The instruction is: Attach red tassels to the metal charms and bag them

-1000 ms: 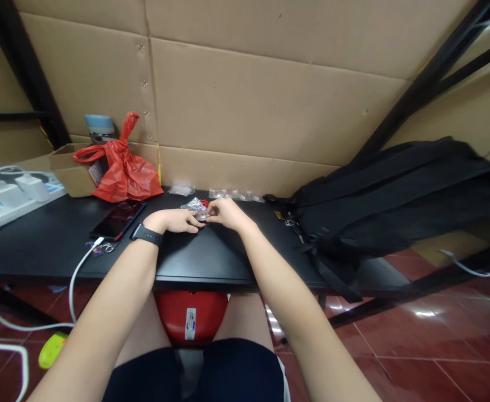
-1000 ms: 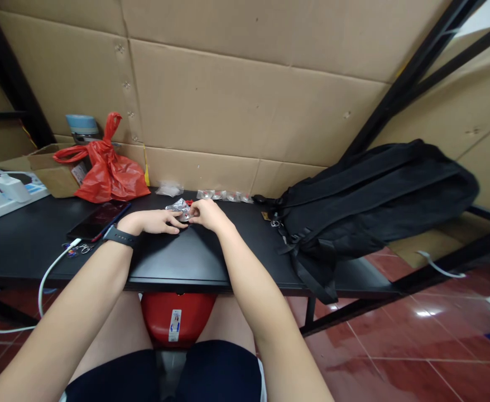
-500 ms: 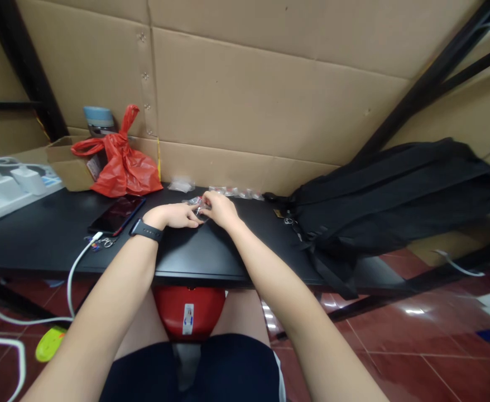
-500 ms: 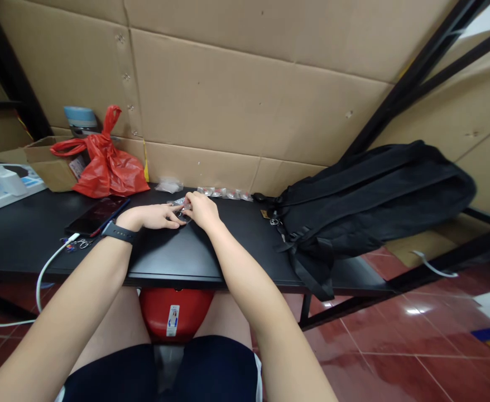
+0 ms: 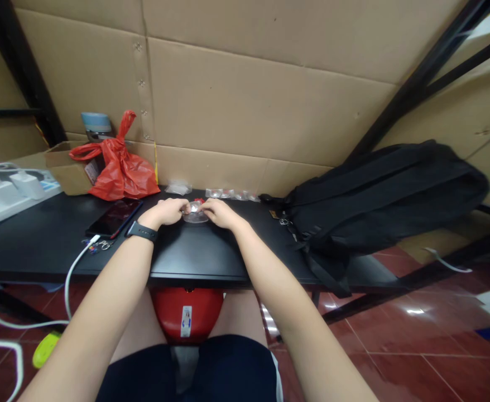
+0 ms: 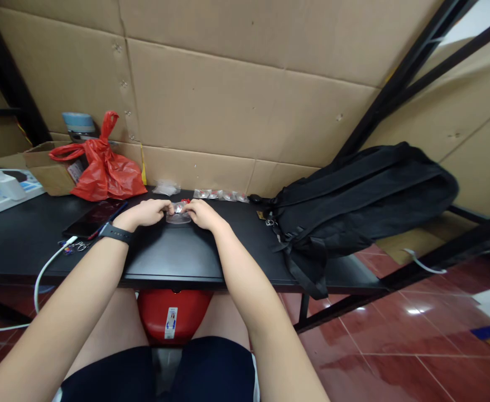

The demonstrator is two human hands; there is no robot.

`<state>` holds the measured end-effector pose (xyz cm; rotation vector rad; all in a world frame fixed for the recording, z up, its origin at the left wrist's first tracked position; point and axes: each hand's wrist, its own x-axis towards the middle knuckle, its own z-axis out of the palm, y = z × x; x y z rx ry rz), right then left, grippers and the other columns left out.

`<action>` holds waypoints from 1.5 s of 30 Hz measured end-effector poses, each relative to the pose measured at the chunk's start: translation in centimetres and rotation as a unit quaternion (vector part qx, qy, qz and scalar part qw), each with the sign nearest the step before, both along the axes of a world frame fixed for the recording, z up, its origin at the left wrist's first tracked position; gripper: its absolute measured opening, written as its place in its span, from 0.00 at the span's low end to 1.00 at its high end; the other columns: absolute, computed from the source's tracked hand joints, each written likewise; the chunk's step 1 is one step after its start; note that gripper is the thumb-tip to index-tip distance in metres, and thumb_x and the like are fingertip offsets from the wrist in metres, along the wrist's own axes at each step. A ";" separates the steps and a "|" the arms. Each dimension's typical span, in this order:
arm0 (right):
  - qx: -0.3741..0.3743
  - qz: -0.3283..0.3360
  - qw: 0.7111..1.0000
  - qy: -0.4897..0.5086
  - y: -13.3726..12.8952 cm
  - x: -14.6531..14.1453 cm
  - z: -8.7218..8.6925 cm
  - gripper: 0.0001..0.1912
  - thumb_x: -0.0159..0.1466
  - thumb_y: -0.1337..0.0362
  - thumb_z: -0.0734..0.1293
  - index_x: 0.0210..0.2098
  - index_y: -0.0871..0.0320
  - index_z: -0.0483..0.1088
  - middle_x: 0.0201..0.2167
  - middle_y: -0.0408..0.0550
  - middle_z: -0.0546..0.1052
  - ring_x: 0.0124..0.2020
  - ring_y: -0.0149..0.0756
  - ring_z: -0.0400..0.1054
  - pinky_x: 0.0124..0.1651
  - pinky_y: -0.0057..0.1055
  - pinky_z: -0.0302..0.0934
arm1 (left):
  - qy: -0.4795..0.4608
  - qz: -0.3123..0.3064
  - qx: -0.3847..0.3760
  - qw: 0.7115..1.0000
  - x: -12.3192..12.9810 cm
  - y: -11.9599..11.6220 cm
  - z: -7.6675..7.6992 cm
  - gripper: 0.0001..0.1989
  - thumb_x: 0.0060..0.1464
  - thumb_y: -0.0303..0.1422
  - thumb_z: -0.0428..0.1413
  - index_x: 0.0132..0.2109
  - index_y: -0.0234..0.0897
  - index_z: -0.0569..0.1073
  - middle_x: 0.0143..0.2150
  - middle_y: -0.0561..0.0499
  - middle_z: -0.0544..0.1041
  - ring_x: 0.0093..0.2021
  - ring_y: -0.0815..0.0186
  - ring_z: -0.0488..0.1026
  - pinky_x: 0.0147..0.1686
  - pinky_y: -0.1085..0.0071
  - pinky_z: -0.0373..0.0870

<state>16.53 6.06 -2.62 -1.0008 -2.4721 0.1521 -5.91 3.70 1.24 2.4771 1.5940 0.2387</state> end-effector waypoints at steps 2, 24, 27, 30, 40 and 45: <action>-0.003 -0.006 1.000 0.001 0.3 0.2 -0.3 0.20 0.62 0.81 0.64 0.45 0.56 0.80 0.40 0.49 0.75 0.43 0.38 0.69 0.51 0.31 0.61 | 0.000 0.004 0.017 1.000 0.1 0.1 -0.4 0.26 0.47 0.20 0.50 0.51 0.47 0.76 0.54 0.53 0.80 0.55 0.57 0.75 0.53 0.60 0.68; 0.002 -0.048 0.995 0.092 -0.4 -1.3 -0.1 0.07 0.63 0.61 0.73 0.38 0.57 0.76 0.42 0.49 0.76 0.46 0.40 0.69 0.52 0.36 0.59 | -0.014 0.091 0.091 0.992 0.5 0.9 -1.9 0.17 0.51 0.43 0.60 0.48 0.47 0.78 0.56 0.46 0.78 0.58 0.50 0.71 0.54 0.57 0.66; -0.028 -0.070 0.997 0.025 -1.2 -1.4 0.2 0.09 0.61 0.60 0.73 0.42 0.53 0.77 0.44 0.48 0.79 0.50 0.46 0.68 0.55 0.44 0.56 | -0.026 0.032 0.081 0.996 0.6 0.6 -1.7 0.15 0.56 0.45 0.56 0.48 0.49 0.80 0.55 0.48 0.79 0.58 0.51 0.71 0.55 0.55 0.65; -0.044 -0.093 0.995 0.012 -1.6 -1.6 0.4 0.17 0.61 0.67 0.71 0.50 0.51 0.73 0.44 0.46 0.81 0.52 0.47 0.69 0.56 0.46 0.55 | -0.013 0.022 0.043 0.999 0.7 0.4 -1.4 0.18 0.53 0.49 0.59 0.47 0.49 0.80 0.51 0.49 0.82 0.55 0.51 0.73 0.55 0.56 0.63; -0.106 -0.084 0.982 0.131 -0.8 -1.2 -0.2 0.22 0.60 0.66 0.73 0.53 0.51 0.70 0.35 0.39 0.81 0.40 0.37 0.75 0.52 0.38 0.63 | -0.101 0.081 0.067 0.989 0.2 0.7 -1.5 0.18 0.55 0.33 0.57 0.54 0.48 0.73 0.44 0.52 0.85 0.52 0.54 0.77 0.53 0.58 0.63; -0.155 -0.079 0.952 0.252 -0.2 -1.1 -0.6 0.21 0.58 0.67 0.71 0.51 0.55 0.69 0.30 0.40 0.79 0.35 0.35 0.75 0.47 0.34 0.66 | -0.174 0.092 0.070 0.978 0.5 0.5 -1.2 0.21 0.55 0.33 0.58 0.56 0.47 0.70 0.43 0.53 0.85 0.53 0.57 0.77 0.55 0.58 0.63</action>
